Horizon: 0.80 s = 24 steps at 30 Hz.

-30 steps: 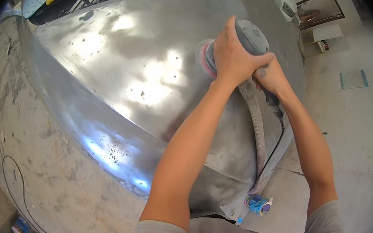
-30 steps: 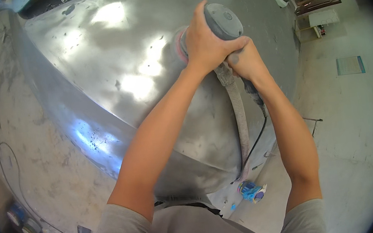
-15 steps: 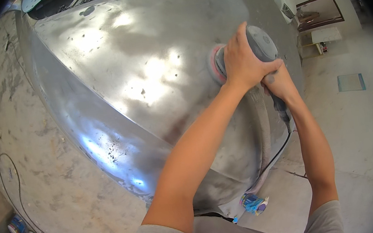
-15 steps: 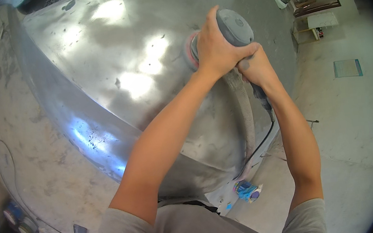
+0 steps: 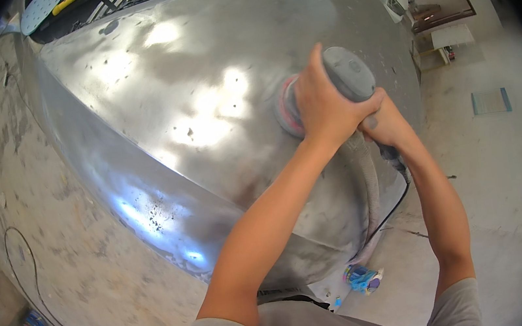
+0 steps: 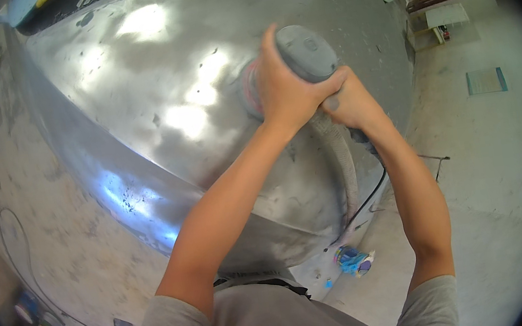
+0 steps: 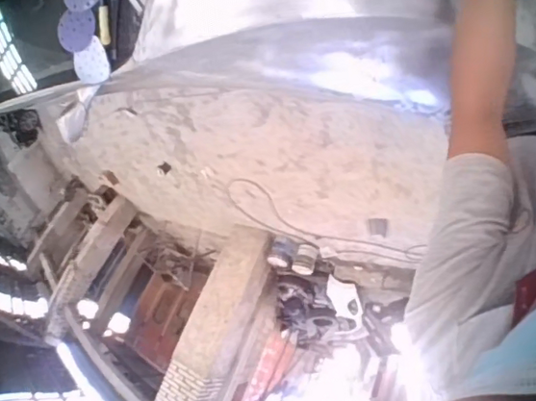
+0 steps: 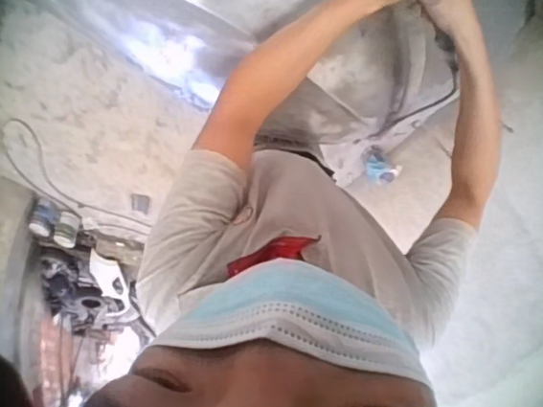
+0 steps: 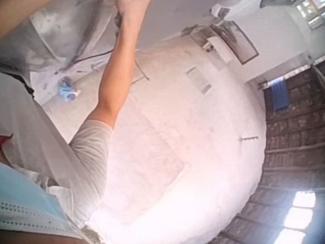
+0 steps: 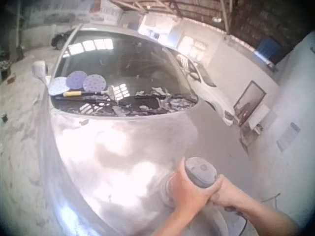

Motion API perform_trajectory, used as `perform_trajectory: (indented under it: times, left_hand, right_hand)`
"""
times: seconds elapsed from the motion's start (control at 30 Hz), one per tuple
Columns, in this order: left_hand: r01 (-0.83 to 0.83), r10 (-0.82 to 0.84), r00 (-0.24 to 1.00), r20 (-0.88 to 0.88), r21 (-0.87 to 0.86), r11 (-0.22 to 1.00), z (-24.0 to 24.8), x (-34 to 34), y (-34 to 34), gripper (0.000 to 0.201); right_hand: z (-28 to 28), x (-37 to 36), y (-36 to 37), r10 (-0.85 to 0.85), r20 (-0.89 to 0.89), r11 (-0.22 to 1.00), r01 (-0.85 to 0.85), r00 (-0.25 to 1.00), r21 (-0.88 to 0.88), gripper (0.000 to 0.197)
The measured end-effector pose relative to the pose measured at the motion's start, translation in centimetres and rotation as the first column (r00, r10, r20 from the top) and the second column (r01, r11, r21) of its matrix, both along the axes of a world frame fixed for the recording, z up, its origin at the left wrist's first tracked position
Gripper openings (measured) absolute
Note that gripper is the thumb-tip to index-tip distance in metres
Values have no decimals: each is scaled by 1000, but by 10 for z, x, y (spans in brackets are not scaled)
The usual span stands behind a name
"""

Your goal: The person uses an orbital sander to smooth the surface of a car hood. They move the sander across the hood in overlapping passes while occasionally touching the surface with their left hand to check smoothness.

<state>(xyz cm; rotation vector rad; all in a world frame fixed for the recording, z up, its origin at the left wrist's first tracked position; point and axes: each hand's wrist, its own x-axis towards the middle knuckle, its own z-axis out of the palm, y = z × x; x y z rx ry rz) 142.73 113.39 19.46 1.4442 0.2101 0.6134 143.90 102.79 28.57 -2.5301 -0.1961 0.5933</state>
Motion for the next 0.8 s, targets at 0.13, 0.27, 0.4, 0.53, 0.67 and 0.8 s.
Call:
perform_trajectory:
  times: [0.13, 0.27, 0.4, 0.53, 0.67, 0.8]
  left_hand:
    - [-138, 137, 990, 31, 58, 989, -13, -36, 5, 127]
    - [-120, 112, 992, 60, 161, 980, -7, -10, 2, 130]
    - [-17, 16, 1000, 7, 108, 994, 2, 4, 2, 132]
    - [-200, 220, 974, -47, 271, 942, -13, -52, 13, 132]
    - [-264, 258, 964, 59, 145, 954, -26, -66, 23, 130]
    - [-58, 57, 998, 8, 101, 993, -15, -12, 20, 127]
  right_hand:
    - [-6, -9, -2, 174, 168, 982, -184, 970, 51, 22]
    - [-1, 0, -4, -21, -43, 998, 18, 999, -66, 20]
    - [0, 5, -4, -25, -23, 999, 24, 999, -44, 20]
    - [-15, -17, 1, 175, 90, 973, -186, 980, 135, 26]
    - [-30, -28, 6, 253, 163, 967, -256, 954, -7, 27]
    - [-26, -4, 0, 93, 209, 957, -145, 974, 251, 14]
